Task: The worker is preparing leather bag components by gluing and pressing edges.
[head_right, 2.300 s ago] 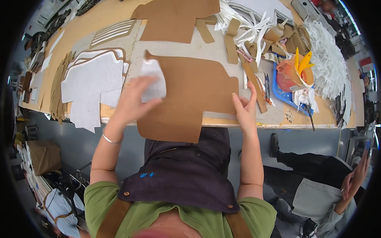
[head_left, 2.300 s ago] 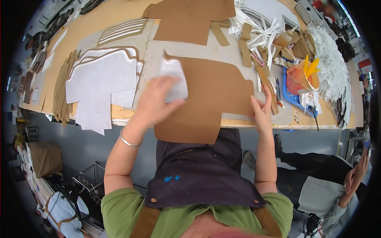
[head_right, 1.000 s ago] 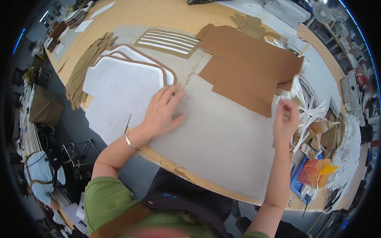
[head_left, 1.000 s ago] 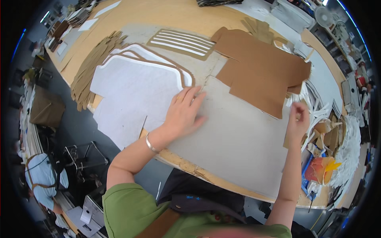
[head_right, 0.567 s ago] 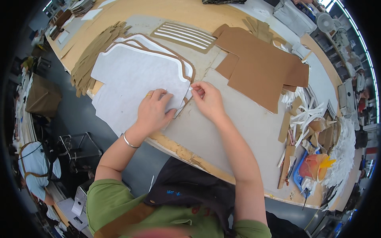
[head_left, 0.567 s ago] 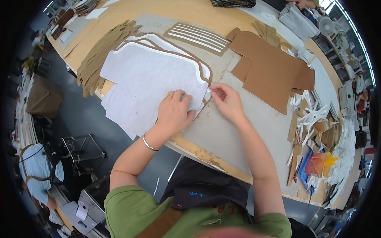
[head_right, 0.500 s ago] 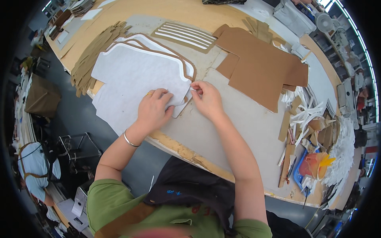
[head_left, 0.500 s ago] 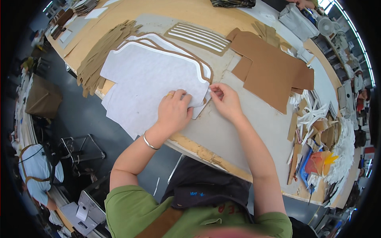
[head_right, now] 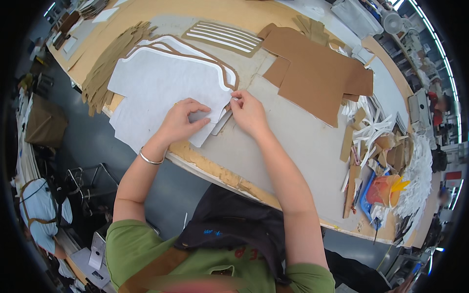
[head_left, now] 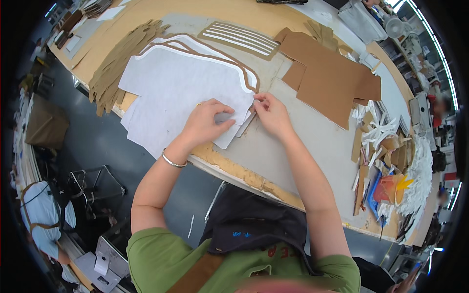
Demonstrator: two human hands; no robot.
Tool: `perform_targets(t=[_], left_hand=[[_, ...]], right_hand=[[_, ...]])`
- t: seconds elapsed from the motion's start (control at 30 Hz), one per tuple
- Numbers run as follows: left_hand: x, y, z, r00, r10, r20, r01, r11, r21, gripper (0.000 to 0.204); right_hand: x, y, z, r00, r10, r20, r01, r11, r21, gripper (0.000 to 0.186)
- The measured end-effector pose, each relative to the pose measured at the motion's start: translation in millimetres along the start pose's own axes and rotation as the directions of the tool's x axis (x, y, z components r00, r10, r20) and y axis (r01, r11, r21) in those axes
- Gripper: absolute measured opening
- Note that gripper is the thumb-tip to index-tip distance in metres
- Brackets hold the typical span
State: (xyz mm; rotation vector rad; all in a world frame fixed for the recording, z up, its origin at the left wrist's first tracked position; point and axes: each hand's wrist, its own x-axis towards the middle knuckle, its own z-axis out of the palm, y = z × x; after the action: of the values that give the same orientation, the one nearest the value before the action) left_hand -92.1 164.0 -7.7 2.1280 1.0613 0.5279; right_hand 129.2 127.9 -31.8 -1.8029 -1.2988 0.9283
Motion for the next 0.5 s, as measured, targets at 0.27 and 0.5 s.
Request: perform_targets(t=[0.27,0.5], left_hand=[[-7,9,16,0.945,0.283,-0.164,-0.22,0.92,0.323,0.033],[-4,3,10,0.958,0.251,-0.135,-0.196,0.924,0.329,0.025]], right_hand=[[-14,-14,6,0.996,0.051,0.072,-0.055,0.997,0.054,0.039],[-19,-7,6,0.98,0.11,0.164,-0.167,0.905,0.391,0.029]])
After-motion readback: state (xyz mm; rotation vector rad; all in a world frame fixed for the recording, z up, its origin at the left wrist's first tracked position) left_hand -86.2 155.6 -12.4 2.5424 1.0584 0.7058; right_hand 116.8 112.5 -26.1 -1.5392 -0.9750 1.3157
